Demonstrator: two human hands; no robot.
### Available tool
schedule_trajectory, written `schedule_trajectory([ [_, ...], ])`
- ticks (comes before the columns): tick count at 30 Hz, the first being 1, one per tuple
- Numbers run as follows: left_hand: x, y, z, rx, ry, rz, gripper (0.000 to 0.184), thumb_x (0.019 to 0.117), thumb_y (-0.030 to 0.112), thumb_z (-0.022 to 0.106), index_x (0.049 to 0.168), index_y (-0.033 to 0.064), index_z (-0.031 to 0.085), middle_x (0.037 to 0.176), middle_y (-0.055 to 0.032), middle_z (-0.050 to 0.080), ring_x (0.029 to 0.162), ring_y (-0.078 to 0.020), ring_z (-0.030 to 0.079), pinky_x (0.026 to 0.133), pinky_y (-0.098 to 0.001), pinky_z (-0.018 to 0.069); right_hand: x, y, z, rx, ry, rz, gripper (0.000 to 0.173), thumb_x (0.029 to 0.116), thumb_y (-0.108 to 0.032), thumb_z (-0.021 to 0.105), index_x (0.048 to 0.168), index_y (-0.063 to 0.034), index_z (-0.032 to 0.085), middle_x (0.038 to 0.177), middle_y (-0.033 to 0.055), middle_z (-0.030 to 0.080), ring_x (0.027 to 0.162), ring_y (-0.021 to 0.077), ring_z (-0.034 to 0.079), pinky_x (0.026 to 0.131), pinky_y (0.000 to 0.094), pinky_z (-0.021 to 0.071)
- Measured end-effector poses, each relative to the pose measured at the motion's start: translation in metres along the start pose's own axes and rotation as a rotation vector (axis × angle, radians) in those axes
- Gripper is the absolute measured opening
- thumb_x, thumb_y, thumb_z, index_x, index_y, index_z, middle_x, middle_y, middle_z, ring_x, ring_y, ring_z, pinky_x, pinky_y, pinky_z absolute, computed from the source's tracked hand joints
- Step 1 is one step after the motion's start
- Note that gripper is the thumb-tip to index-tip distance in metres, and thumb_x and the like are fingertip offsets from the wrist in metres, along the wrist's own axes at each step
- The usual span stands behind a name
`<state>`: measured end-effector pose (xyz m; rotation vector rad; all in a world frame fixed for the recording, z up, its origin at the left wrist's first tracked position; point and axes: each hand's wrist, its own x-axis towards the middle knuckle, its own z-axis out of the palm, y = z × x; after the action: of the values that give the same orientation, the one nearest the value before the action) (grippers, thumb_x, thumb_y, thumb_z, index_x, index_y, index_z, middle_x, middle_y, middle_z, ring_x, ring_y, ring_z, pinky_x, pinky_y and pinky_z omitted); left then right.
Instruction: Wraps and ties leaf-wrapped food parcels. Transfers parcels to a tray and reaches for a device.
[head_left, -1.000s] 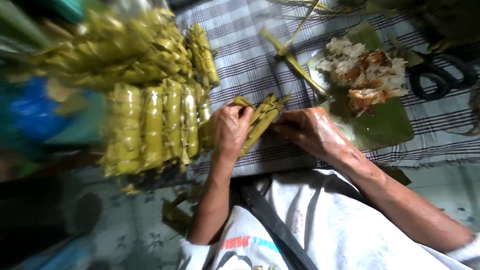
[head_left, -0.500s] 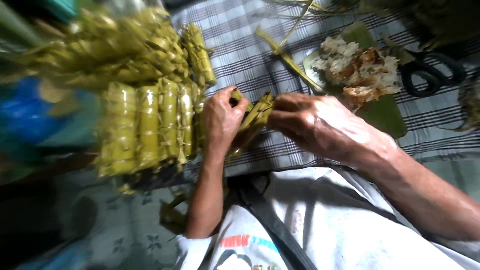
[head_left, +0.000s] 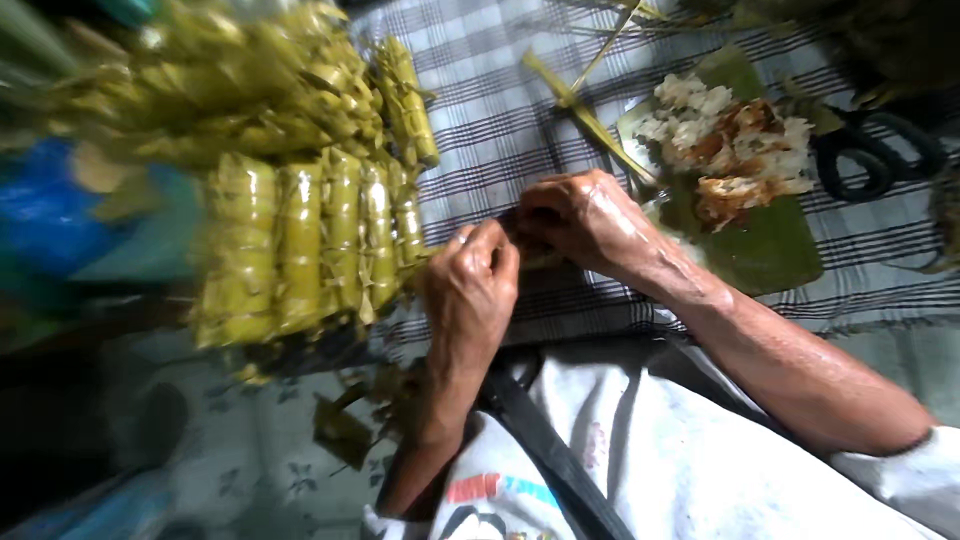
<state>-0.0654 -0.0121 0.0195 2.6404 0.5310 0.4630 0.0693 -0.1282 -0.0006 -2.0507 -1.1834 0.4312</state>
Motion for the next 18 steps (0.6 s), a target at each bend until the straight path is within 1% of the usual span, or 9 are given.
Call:
schedule_trajectory([
  [3,-0.02,0.002,0.007,-0.07,0.038,-0.072,0.01,0.0916,0.007,0.065,0.085,0.0059,0.072,0.071,-0.0045,0.065,0.058,-0.0131,0.058,0.054,-0.0286,0.0449,-0.008,-0.005,0.007,-0.046,0.089,-0.03,0.008,0.0932,-0.01,0.067,0.091,-0.0073,0.074,0.084,0.011,0.069,0.079,0.0294,0.07,0.067,0.0496,0.0545],
  [5,-0.028,0.0,0.011,-0.169,0.051,-0.149,0.009,0.093,0.006,0.064,0.088,0.0054,0.071,0.066,-0.0023,0.063,0.054,-0.0076,0.057,0.052,-0.0235,0.0457,-0.011,-0.006,0.007,-0.08,0.118,-0.095,0.009,0.0931,-0.01,0.066,0.091,-0.007,0.074,0.084,0.0112,0.068,0.082,0.0298,0.068,0.068,0.0459,0.0544],
  [6,-0.03,0.0,0.013,-0.242,0.049,-0.189,0.009,0.0928,0.004,0.063,0.09,0.0051,0.071,0.067,-0.0015,0.064,0.054,-0.0051,0.058,0.051,-0.0215,0.0479,-0.013,-0.007,0.004,-0.09,0.108,-0.141,0.01,0.0939,-0.011,0.065,0.092,-0.0067,0.074,0.085,0.011,0.066,0.084,0.0298,0.067,0.069,0.0439,0.054],
  [8,-0.034,0.001,0.014,-0.439,0.022,-0.281,0.012,0.0953,0.002,0.062,0.1,0.0041,0.072,0.076,-0.0003,0.068,0.061,-0.0025,0.061,0.058,-0.02,0.0516,-0.015,-0.011,-0.007,-0.095,0.044,-0.243,0.013,0.0961,-0.012,0.06,0.094,-0.0069,0.072,0.085,0.0093,0.064,0.084,0.0275,0.065,0.07,0.0404,0.0531],
  [9,-0.035,0.001,0.014,-0.564,0.004,-0.334,0.014,0.0974,0.002,0.06,0.106,0.0041,0.071,0.076,0.0012,0.068,0.06,-0.0018,0.061,0.056,-0.0192,0.0525,-0.016,-0.014,-0.014,-0.097,0.003,-0.286,0.014,0.0966,-0.012,0.059,0.096,-0.0075,0.072,0.086,0.0081,0.064,0.084,0.0255,0.065,0.071,0.0386,0.0534],
  [10,-0.035,0.002,0.015,-0.703,-0.011,-0.377,0.015,0.0993,0.002,0.058,0.108,0.0037,0.07,0.072,0.0021,0.066,0.056,-0.0025,0.06,0.052,-0.0188,0.0521,-0.018,-0.016,-0.019,-0.098,-0.024,-0.323,0.015,0.0971,-0.012,0.059,0.098,-0.0083,0.073,0.088,0.0071,0.064,0.085,0.0238,0.065,0.072,0.0366,0.054],
  [13,-0.033,0.002,0.018,-0.964,-0.033,-0.45,0.014,0.1018,0.001,0.053,0.104,0.0025,0.066,0.067,0.0006,0.063,0.052,-0.0058,0.059,0.048,-0.0199,0.0515,-0.017,-0.021,-0.025,-0.056,-0.028,-0.411,0.017,0.0977,-0.012,0.059,0.1,-0.0096,0.075,0.087,0.0054,0.064,0.085,0.0196,0.064,0.074,0.0308,0.0534],
  [15,-0.034,0.0,0.02,-1.104,-0.025,-0.479,0.015,0.1018,-0.001,0.049,0.103,0.0027,0.064,0.064,-0.0008,0.061,0.05,-0.0065,0.058,0.047,-0.0196,0.0508,-0.014,-0.023,-0.025,0.004,-0.048,-0.426,0.015,0.0962,-0.009,0.061,0.099,-0.01,0.075,0.088,0.0039,0.064,0.086,0.0168,0.064,0.076,0.0281,0.0529],
  [18,-0.034,-0.002,0.022,-1.219,0.013,-0.494,0.017,0.101,-0.001,0.05,0.101,0.0026,0.066,0.063,-0.0009,0.062,0.048,-0.0054,0.057,0.045,-0.019,0.0501,-0.011,-0.025,-0.025,0.035,-0.083,-0.451,0.015,0.0941,-0.007,0.062,0.101,-0.0094,0.076,0.088,0.0039,0.065,0.086,0.0155,0.064,0.076,0.0269,0.0529],
])
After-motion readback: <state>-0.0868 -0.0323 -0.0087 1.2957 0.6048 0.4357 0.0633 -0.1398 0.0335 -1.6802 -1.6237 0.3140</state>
